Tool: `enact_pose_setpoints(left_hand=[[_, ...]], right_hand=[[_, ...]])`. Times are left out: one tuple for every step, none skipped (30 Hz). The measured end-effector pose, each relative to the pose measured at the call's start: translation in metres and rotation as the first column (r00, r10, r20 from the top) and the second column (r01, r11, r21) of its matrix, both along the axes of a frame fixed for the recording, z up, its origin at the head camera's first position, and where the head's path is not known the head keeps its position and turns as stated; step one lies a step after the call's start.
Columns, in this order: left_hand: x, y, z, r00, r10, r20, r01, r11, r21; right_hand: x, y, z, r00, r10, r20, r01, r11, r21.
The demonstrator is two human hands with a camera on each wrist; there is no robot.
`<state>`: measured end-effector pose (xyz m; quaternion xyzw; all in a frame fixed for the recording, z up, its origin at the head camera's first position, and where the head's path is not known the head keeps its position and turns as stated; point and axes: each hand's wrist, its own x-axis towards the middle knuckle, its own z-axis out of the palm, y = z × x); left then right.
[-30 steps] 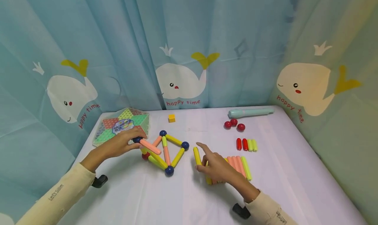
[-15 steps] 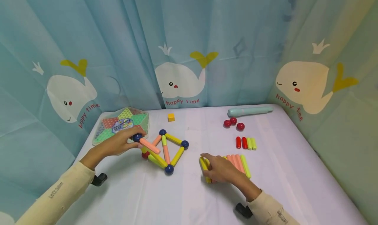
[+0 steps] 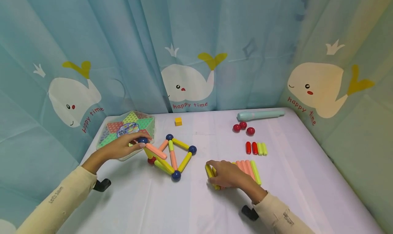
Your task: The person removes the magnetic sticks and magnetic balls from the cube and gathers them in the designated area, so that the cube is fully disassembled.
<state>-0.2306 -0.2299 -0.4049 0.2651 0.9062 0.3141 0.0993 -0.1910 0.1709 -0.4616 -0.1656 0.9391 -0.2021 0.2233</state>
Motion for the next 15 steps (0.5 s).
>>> enact_pose_setpoints(left_hand=[[-0.0003, 0.0005, 0.0001, 1.000, 0.002, 0.003, -0.002, 1.000, 0.001], [-0.0007, 0.0010, 0.0001, 1.000, 0.003, 0.006, -0.003, 1.000, 0.003], [-0.0008, 0.0015, 0.0003, 1.000, 0.005, 0.009, -0.005, 1.000, 0.005], [-0.0009, 0.0021, 0.0006, 1.000, 0.007, 0.010, -0.007, 1.000, 0.004], [-0.0009, 0.0024, 0.0008, 1.000, 0.010, 0.012, -0.010, 1.000, 0.004], [-0.0008, 0.0027, 0.0011, 1.000, 0.012, 0.012, -0.012, 1.000, 0.000], [-0.0006, 0.0029, 0.0014, 1.000, 0.015, 0.013, -0.015, 1.000, -0.004], [-0.0004, 0.0029, 0.0016, 1.000, 0.019, 0.015, -0.019, 1.000, -0.006], [-0.0002, 0.0029, 0.0016, 1.000, 0.023, 0.016, -0.023, 1.000, -0.010], [0.0000, 0.0031, 0.0018, 0.999, 0.026, 0.018, -0.026, 1.000, -0.012], [0.0001, 0.0032, 0.0017, 0.999, 0.027, 0.020, -0.026, 1.000, -0.011], [0.0001, 0.0031, 0.0013, 0.999, 0.025, 0.020, -0.025, 1.000, -0.008], [0.0001, 0.0031, 0.0010, 0.999, 0.026, 0.020, -0.026, 1.000, -0.004], [0.0001, 0.0030, 0.0003, 1.000, 0.025, 0.018, -0.025, 1.000, 0.001], [0.0003, 0.0031, -0.0001, 1.000, 0.023, 0.016, -0.023, 1.000, 0.005]], right_hand=[[-0.0007, -0.0002, 0.0006, 1.000, 0.003, -0.001, -0.003, 1.000, 0.006], [-0.0013, -0.0003, 0.0011, 1.000, 0.004, 0.001, -0.004, 1.000, 0.010], [-0.0020, -0.0002, 0.0015, 1.000, 0.008, -0.001, -0.008, 1.000, 0.010], [-0.0026, 0.0000, 0.0016, 1.000, 0.010, -0.001, -0.010, 1.000, 0.009], [-0.0031, 0.0002, 0.0020, 1.000, 0.010, 0.001, -0.010, 1.000, 0.006], [-0.0035, 0.0006, 0.0019, 1.000, 0.009, 0.002, -0.009, 1.000, 0.003], [-0.0038, 0.0009, 0.0020, 1.000, 0.009, -0.002, -0.009, 1.000, 0.001], [-0.0041, 0.0012, 0.0018, 1.000, 0.006, -0.003, -0.006, 1.000, 0.000], [-0.0043, 0.0016, 0.0015, 1.000, 0.006, -0.010, -0.006, 1.000, 0.001], [-0.0045, 0.0019, 0.0012, 1.000, 0.005, -0.014, -0.004, 1.000, 0.005], [-0.0047, 0.0022, 0.0011, 1.000, 0.005, -0.025, -0.005, 1.000, 0.010], [-0.0050, 0.0024, 0.0006, 0.999, 0.004, -0.035, -0.004, 1.000, 0.014], [-0.0051, 0.0026, 0.0003, 0.999, 0.003, -0.047, -0.002, 1.000, 0.019], [-0.0053, 0.0027, 0.0001, 0.998, 0.000, -0.057, 0.002, 1.000, 0.025], [-0.0055, 0.0028, -0.0003, 0.998, -0.003, -0.065, 0.004, 1.000, 0.029]])
